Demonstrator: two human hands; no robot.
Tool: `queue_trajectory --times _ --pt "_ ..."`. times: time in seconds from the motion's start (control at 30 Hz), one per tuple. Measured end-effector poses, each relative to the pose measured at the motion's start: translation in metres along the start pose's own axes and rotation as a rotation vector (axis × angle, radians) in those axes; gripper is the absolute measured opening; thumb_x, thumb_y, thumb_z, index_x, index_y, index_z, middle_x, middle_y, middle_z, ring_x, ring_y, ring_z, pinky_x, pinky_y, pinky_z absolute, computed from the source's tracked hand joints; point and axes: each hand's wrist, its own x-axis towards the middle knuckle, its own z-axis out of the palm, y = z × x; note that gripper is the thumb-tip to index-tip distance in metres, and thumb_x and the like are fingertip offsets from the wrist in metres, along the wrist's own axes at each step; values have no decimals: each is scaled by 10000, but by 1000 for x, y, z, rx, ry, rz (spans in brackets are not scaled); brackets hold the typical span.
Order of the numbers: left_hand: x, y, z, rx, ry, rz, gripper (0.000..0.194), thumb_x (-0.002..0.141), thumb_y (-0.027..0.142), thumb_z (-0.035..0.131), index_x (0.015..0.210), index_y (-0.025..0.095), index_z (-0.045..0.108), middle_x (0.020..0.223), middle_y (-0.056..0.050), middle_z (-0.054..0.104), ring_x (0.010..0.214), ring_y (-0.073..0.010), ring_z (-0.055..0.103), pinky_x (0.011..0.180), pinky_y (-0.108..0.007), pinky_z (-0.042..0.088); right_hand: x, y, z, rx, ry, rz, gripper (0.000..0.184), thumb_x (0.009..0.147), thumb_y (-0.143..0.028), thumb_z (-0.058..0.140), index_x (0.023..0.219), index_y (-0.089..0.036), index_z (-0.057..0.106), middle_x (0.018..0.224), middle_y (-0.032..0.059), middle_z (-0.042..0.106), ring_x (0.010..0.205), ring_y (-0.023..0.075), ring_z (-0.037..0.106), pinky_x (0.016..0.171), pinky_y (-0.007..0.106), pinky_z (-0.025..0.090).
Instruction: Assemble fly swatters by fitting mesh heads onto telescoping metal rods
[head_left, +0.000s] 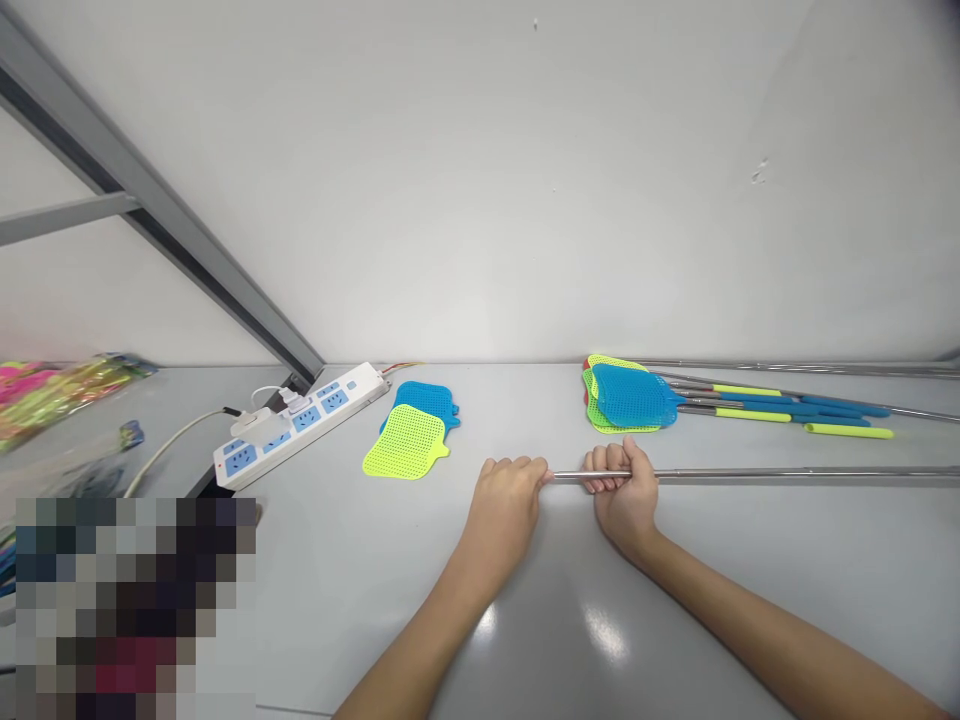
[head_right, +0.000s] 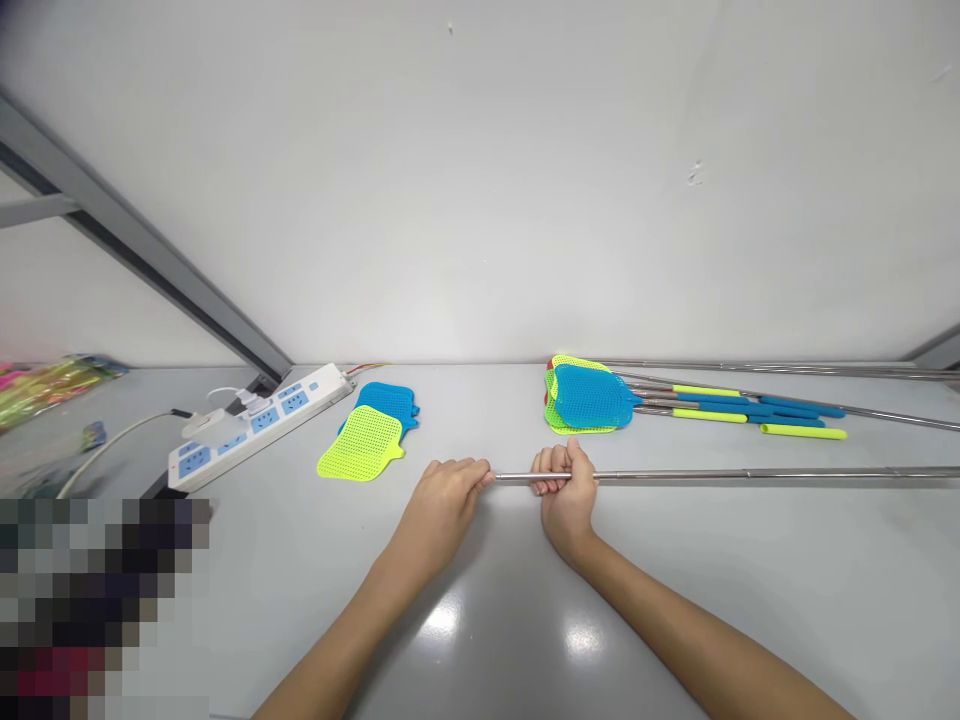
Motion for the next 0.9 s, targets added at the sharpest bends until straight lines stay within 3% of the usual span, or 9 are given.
queue_trajectory --times 0.57,0.9 --pt "3 1 2 -31 -35 -25 289 878 241 256 694 181 470 683 3 556 657 -128 489 616 -253 275 2 2 3 -11 8 9 447 784 -339 394 397 -172 245 360 -39 197 332 79 264 351 235 186" --pt "8 -12 5 -176 -69 32 333 867 301 271 598 176 423 594 9 513 542 -105 432 526 -220 255 6 4 4 -83 33 -31 442 775 -321 413 390 -176 252 339 -44 213 314 81 278 339 236 206"
